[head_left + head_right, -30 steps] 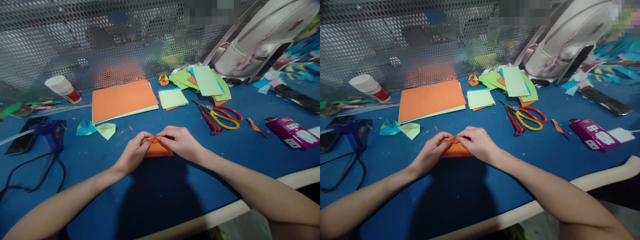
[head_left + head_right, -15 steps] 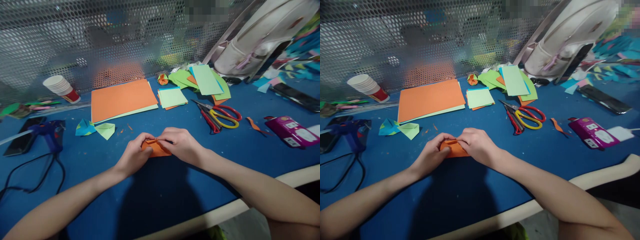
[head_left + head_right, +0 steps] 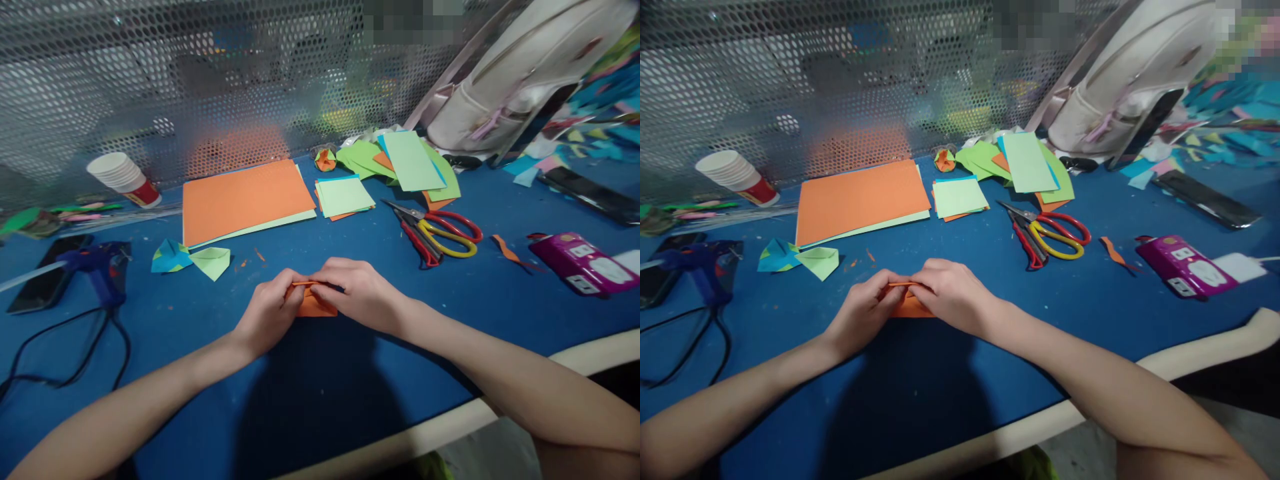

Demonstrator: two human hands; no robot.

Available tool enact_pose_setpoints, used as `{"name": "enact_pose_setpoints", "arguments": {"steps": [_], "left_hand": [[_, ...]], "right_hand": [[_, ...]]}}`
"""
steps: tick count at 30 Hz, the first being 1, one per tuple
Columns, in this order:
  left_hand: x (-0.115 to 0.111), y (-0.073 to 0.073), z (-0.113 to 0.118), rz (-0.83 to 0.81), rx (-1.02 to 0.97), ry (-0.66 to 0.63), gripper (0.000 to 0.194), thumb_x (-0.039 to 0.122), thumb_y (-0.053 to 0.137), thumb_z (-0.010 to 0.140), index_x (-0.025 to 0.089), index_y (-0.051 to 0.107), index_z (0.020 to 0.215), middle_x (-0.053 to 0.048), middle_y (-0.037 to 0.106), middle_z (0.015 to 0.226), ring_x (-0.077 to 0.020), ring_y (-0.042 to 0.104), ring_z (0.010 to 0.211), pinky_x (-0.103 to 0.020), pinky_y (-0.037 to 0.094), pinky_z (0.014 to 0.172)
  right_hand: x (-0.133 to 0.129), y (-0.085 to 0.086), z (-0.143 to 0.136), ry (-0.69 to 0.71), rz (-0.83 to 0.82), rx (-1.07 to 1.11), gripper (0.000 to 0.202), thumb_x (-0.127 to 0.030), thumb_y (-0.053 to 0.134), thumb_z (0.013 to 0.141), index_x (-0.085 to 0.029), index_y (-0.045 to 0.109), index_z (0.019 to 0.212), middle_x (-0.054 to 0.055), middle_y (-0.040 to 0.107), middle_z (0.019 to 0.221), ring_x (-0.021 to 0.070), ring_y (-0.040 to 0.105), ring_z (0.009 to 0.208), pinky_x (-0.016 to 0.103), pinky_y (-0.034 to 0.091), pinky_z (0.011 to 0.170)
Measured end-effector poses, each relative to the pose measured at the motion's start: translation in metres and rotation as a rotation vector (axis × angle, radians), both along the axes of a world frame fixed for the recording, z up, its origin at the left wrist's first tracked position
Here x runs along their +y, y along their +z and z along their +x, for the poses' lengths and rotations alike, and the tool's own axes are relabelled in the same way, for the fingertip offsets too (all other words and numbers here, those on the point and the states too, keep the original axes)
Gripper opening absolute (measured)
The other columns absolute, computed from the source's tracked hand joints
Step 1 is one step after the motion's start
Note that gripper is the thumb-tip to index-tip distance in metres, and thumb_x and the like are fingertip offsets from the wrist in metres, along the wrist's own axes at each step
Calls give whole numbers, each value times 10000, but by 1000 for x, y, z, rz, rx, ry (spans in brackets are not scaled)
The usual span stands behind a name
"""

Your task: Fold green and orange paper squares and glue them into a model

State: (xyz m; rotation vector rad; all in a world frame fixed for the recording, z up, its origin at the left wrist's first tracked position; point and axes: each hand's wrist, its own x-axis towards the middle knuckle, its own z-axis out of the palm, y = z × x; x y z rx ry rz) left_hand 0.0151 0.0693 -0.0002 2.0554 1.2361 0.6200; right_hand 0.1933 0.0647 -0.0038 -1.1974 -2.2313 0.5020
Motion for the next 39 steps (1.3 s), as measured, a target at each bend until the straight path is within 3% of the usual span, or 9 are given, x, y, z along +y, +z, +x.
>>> {"name": "enact_pose_setpoints", "arguments": {"steps": [9, 16, 25, 33, 39], "left_hand": [[0, 2, 0, 12, 3, -14, 266, 73, 410, 757, 187, 581, 925, -2, 679, 840, -123, 610, 740, -216, 464, 683], [-1, 3, 0, 1, 14, -8, 252, 92, 424, 750, 186, 576, 927, -7, 674, 843, -128, 609, 740, -222, 463, 681], [5, 10, -1, -127, 25, 20, 184, 148, 472, 748, 194, 599, 873, 7, 676, 813, -141, 609, 737, -218, 456, 617], [5, 12, -2, 45, 81, -20, 89, 168, 537, 775, 173, 609, 724, 20, 628, 673, -105, 541, 624, -201, 383, 581], [3, 11, -4, 140, 106, -77, 146, 139, 518, 782, 156, 543, 638, 29, 558, 578, -84, 466, 533, -193, 330, 512]], "right_hand": [[2, -9, 2, 5, 138, -26, 281, -192, 448, 904, -145, 702, 794, 62, 661, 722, 142, 587, 687, 243, 437, 640], [1, -6, 0, -22, 150, -23, 272, -175, 455, 891, -137, 704, 788, 59, 647, 694, 133, 579, 656, 233, 425, 616], [0, -9, -4, -44, 230, -80, 266, -178, 441, 887, -136, 675, 768, 71, 645, 710, 151, 567, 679, 265, 410, 660], [-6, -6, -8, -21, 230, -56, 247, -175, 460, 889, -131, 662, 753, 61, 630, 697, 149, 561, 670, 262, 404, 653], [-9, -5, -9, 26, 233, -100, 272, -208, 437, 915, -139, 650, 759, 55, 606, 694, 149, 538, 669, 273, 381, 657]]}}
